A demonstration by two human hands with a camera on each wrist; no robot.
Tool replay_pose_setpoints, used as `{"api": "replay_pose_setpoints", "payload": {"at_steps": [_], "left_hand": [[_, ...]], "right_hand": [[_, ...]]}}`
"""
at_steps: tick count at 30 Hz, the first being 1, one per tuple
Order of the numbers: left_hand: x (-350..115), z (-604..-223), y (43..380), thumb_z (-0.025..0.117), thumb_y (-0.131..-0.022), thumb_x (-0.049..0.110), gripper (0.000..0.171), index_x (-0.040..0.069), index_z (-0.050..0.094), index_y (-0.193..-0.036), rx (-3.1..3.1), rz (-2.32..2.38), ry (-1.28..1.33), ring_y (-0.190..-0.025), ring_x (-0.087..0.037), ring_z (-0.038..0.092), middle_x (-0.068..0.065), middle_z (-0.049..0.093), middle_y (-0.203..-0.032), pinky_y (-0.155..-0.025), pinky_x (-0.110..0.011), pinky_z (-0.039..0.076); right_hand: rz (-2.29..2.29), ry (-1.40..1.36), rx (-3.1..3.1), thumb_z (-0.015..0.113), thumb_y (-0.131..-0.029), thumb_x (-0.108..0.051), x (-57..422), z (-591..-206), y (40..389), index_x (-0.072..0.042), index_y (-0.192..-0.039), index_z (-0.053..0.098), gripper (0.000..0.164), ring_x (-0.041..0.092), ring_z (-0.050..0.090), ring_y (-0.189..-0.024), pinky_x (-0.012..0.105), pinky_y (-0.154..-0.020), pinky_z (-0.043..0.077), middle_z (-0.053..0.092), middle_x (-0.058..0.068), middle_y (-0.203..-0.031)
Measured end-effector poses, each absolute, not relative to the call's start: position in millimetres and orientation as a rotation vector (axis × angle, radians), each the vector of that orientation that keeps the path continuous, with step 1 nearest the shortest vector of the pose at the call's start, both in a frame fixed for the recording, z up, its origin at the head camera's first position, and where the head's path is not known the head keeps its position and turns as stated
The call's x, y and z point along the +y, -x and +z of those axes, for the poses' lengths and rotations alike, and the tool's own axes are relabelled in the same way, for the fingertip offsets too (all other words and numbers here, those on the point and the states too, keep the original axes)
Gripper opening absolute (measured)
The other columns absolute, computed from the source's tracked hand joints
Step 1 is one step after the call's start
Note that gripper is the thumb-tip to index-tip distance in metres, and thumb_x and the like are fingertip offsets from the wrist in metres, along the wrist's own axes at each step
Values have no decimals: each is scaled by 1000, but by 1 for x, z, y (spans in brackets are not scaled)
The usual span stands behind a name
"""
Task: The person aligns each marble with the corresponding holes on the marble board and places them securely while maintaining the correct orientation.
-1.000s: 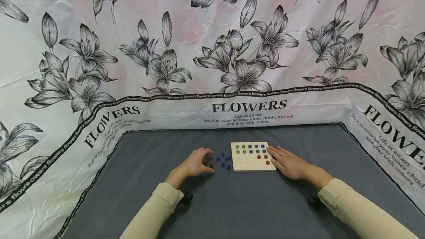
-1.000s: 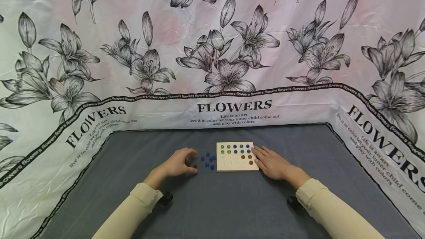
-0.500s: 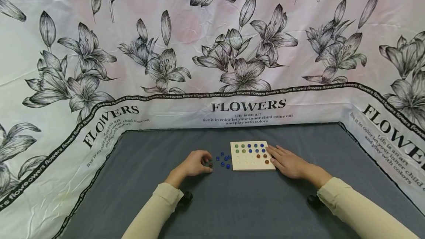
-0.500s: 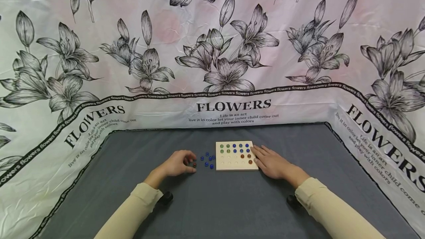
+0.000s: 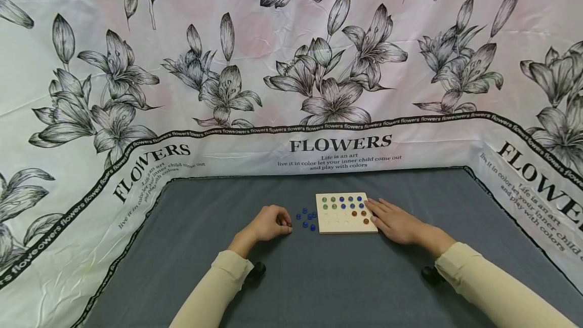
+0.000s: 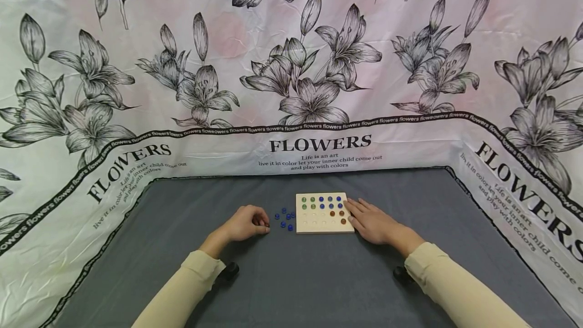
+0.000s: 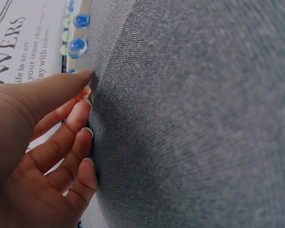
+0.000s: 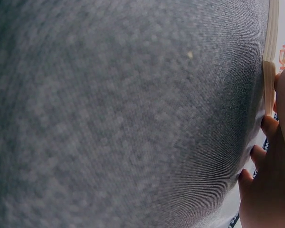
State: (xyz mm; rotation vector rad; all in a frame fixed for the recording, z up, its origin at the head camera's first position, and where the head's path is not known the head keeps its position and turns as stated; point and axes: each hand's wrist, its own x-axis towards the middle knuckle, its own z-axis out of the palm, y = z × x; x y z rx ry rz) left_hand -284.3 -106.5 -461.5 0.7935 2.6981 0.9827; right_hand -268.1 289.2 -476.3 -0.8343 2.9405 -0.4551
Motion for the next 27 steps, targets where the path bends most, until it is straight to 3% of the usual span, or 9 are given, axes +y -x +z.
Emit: {"api": "replay_pose_setpoints", "payload": {"at_steps": [12,27], "left_hand": [[-105,-459,285,77,-91,9,7,5,72,-94,2731,1060,-805,-73,-13,62,1,69,-81,-69,-29,51],[-90,-450,284,76,-93,13,8,8,71,-97,2715,1180,-816,-75,-11,62,2,68,-86,-69,-28,52]], "right_hand": [[-448,808,2938,39,-112,-32,288,-476,268,-2,-159,34,55,50,25,-149,63,-117,23,31,21,-163],[-487,842,2941,43,-111,-27,286,-471,263,1,-156,38,54,55,29,-144,67,-113,26,36,26,-160]]}}
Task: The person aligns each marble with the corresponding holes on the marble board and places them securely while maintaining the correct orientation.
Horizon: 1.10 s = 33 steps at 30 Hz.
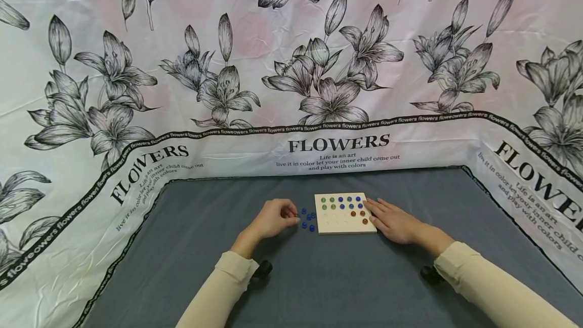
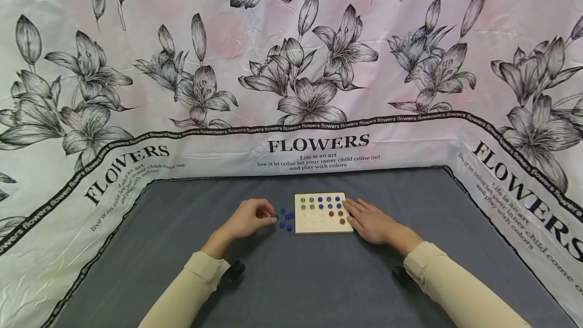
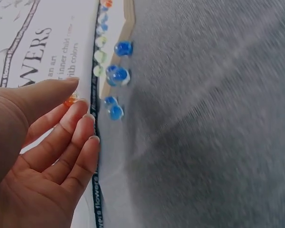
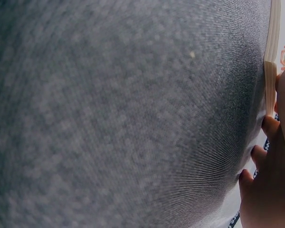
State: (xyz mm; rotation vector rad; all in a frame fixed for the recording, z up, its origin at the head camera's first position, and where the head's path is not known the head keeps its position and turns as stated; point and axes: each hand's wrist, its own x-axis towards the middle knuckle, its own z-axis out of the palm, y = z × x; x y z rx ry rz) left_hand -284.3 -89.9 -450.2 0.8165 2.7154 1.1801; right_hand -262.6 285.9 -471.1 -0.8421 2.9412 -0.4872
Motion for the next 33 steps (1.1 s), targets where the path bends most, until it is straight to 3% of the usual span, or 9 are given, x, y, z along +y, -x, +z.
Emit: {"api": "replay_pose_setpoints", "payload": {"at_steps": [13,33], "left_hand": [[-67,-447,286,74,-96,15,14,4,72,-105,2693,1240,-832,-79,-10,61,1,68,-91,-72,-28,52],[-36,-441,291,75,-94,13,7,9,72,-99,2657,1307,-835,-76,-9,61,1,68,-88,-70,-26,52]], "right_hand": [[-481,869,2951,43,-111,-27,291,-476,269,1,-155,38,53,55,30,-144,67,-113,27,36,26,-159],[-456,874,2941,38,-112,-36,296,-483,284,-3,-158,35,57,51,28,-147,64,-115,26,33,21,-163]]}}
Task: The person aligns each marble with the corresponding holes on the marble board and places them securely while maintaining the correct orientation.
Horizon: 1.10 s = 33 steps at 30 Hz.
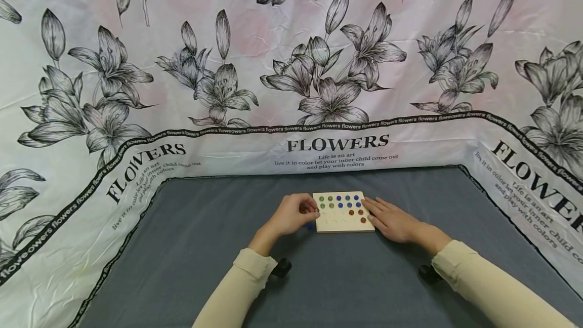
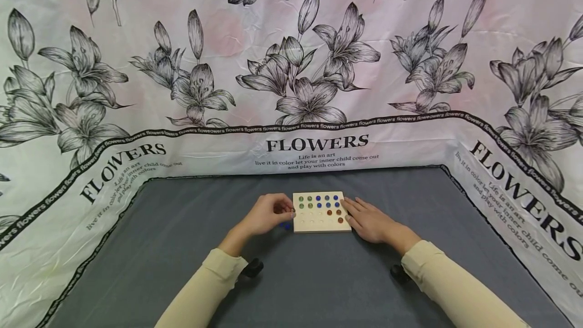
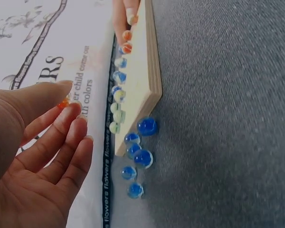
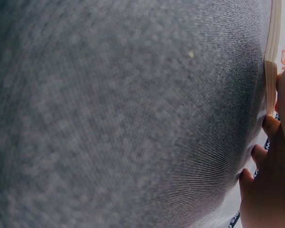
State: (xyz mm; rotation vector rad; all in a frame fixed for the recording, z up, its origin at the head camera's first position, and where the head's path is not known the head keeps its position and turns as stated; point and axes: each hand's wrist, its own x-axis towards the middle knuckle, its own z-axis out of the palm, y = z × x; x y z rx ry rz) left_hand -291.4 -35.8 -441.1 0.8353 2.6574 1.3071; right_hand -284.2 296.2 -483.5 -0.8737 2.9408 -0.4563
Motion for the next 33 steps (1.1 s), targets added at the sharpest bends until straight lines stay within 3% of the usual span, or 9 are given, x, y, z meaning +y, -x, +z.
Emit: {"api": "replay_pose_setpoints", "payload": {"at_steps": [33], "left_hand": [[20,-444,285,77,-93,10,8,7,71,-98,2624,1208,-978,-70,-2,56,3,64,-82,-66,-18,48]], "right_hand": [[-459,856,2935,39,-112,-32,292,-480,277,-2,-158,35,55,52,26,-148,64,-116,24,33,22,-162]]}}
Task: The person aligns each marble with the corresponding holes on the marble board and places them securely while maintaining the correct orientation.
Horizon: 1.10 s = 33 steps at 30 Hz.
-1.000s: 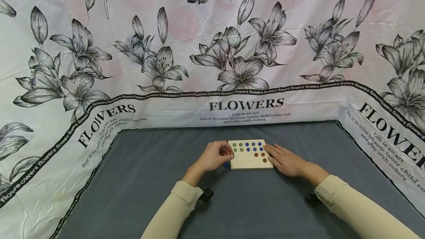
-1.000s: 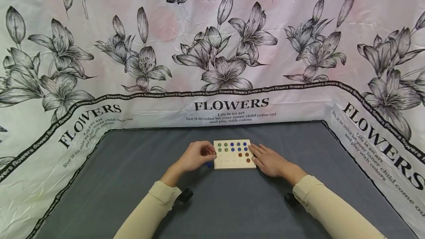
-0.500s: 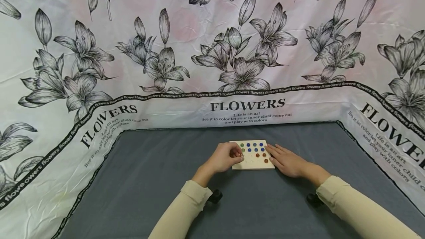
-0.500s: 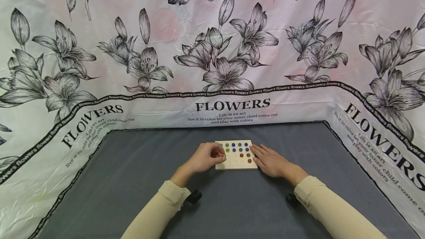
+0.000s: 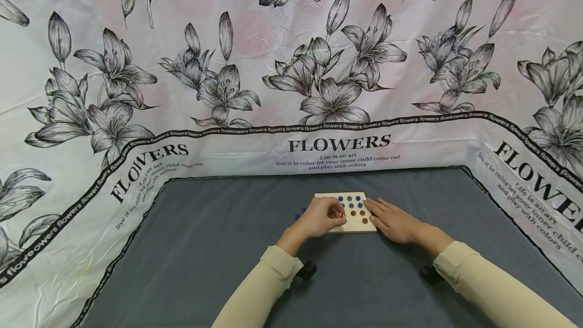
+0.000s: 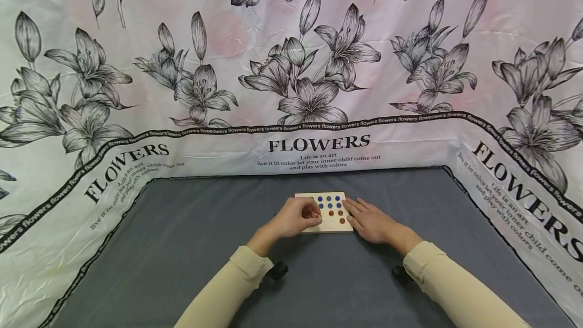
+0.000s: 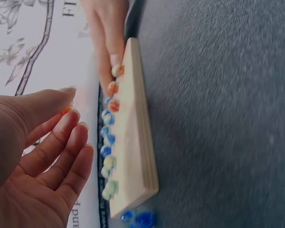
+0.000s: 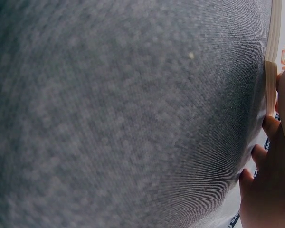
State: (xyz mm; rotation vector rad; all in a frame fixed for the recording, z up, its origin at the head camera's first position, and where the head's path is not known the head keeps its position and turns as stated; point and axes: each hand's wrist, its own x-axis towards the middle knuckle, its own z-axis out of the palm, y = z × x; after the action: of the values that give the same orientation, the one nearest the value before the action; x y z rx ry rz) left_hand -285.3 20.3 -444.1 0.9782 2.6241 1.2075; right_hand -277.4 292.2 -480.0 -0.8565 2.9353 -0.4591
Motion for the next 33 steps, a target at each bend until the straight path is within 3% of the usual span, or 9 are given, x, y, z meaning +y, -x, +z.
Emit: {"api": "replay_pose_setpoints", "payload": {"at_steps": [33], "left_hand": [[68,-466,290,78,-91,11,7,8,73,-92,2793,1000,-796,-63,-2,52,6,63,-74,-59,-17,43]], "right_hand": [[-435,809,2936,38,-113,-34,297,-492,286,-4,-160,32,56,47,24,-150,62,-118,23,29,18,-165]]}}
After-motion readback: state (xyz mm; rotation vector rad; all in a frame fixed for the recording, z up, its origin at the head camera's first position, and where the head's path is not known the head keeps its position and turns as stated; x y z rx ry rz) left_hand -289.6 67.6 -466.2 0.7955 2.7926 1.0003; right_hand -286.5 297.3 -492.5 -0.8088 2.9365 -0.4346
